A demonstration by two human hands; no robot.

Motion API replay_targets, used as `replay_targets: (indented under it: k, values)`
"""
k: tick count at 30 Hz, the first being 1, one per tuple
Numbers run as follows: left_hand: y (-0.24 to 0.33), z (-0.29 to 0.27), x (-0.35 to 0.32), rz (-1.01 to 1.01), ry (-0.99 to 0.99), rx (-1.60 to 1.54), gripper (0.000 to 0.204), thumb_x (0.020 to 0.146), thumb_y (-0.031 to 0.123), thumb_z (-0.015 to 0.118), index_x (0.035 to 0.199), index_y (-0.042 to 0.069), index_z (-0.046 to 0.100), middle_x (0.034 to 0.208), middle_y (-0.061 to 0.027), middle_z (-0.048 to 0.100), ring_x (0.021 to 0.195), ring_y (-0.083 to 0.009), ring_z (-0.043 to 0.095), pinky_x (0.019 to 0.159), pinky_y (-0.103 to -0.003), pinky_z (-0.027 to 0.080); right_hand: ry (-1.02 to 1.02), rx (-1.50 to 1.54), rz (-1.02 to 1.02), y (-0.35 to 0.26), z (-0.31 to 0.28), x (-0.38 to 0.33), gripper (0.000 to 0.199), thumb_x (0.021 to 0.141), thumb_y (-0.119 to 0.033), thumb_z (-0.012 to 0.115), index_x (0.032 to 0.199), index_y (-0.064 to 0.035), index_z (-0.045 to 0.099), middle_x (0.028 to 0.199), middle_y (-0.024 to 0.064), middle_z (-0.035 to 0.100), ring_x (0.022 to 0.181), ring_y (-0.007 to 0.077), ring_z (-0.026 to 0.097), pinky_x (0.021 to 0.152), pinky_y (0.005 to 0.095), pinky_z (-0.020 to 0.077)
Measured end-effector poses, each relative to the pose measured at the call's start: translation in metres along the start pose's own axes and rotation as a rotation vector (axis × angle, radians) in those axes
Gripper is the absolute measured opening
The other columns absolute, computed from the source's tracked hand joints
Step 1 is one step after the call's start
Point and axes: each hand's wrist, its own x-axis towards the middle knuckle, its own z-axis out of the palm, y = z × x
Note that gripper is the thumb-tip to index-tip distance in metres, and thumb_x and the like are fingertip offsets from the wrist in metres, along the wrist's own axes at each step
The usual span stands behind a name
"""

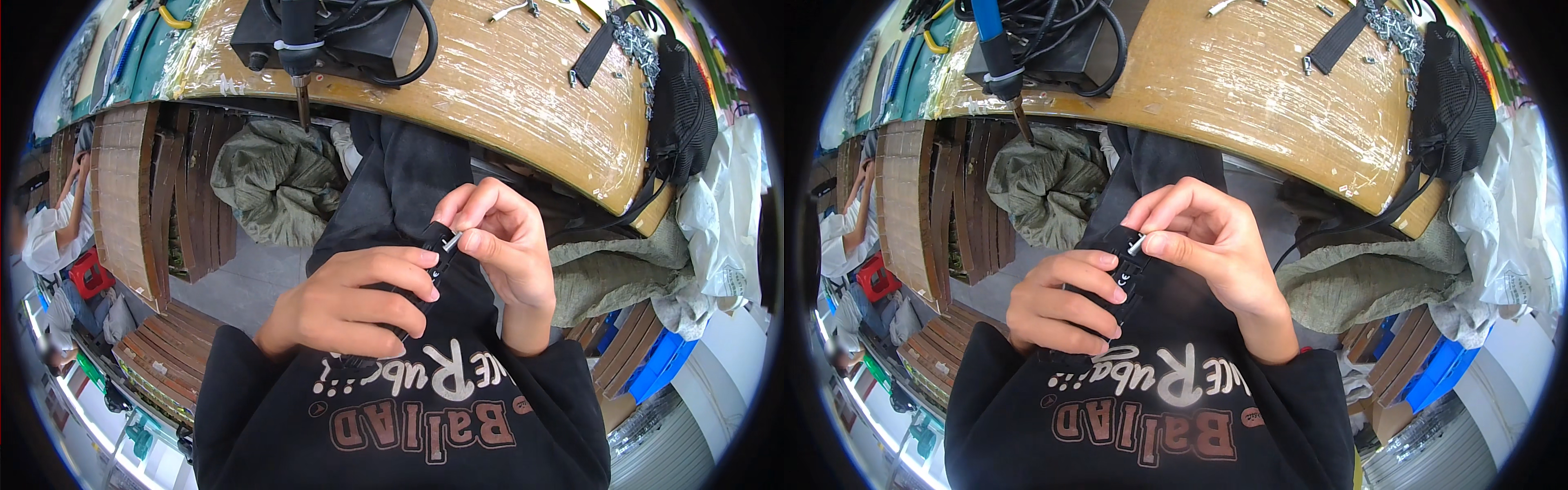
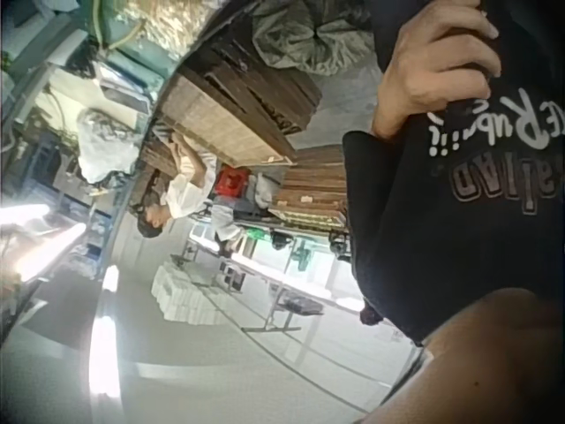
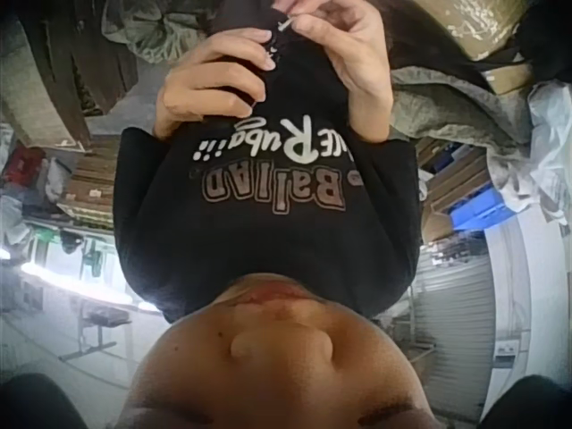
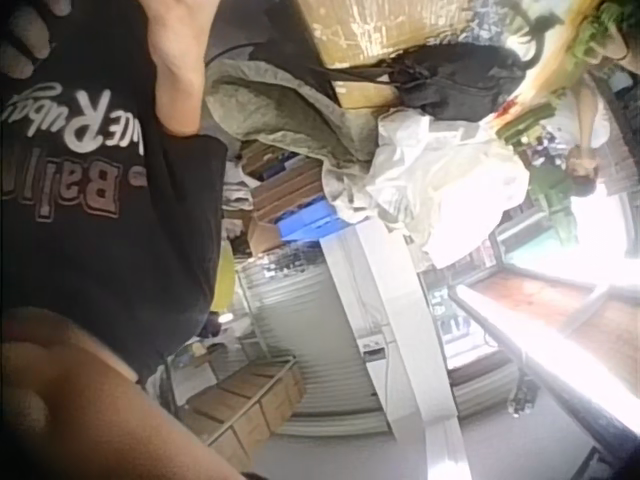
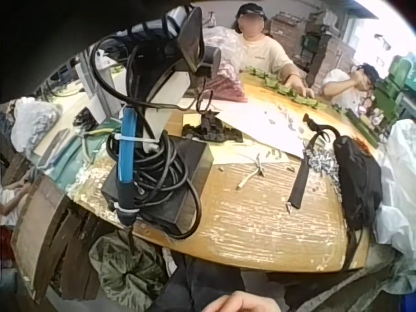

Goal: Manually assembling small components into a black plastic housing at a workbench.

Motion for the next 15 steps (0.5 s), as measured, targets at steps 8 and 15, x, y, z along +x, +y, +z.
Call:
replay_targets:
  k: [8,15]
  values:
    - [-0.0036,0.0022,-0.0036,0.067,-0.010,0.003,0.010,0.062,0.012,0.064,0.057,0.007,0.057,0.071,-0.0030,0.060,0.084,-0.0244,0.056,0.082,-0.042,0.047,-0.047,-0.094,-0.025,0.0014,0.0003,0.0049,0.008,0.078,0.003,0.060,0.083,0.0018,0.053,0.093,0.0123,0.055,0.080,0.0112,0.055,0.072,0.0229,0.0456]
    - [-0.0044,0.0042,-0.0054,0.080,-0.052,0.026,0.009,0.059,0.007,0.064,0.058,0.006,0.056,0.074,-0.0049,0.058,0.083,-0.0244,0.055,0.081,-0.043,0.048,-0.078,-0.148,-0.009,-0.0002,-0.0008,0.0075,0.008,0.079,0.004,0.059,0.083,0.0022,0.052,0.092,0.0107,0.054,0.079,0.0096,0.054,0.071,0.0218,0.0457]
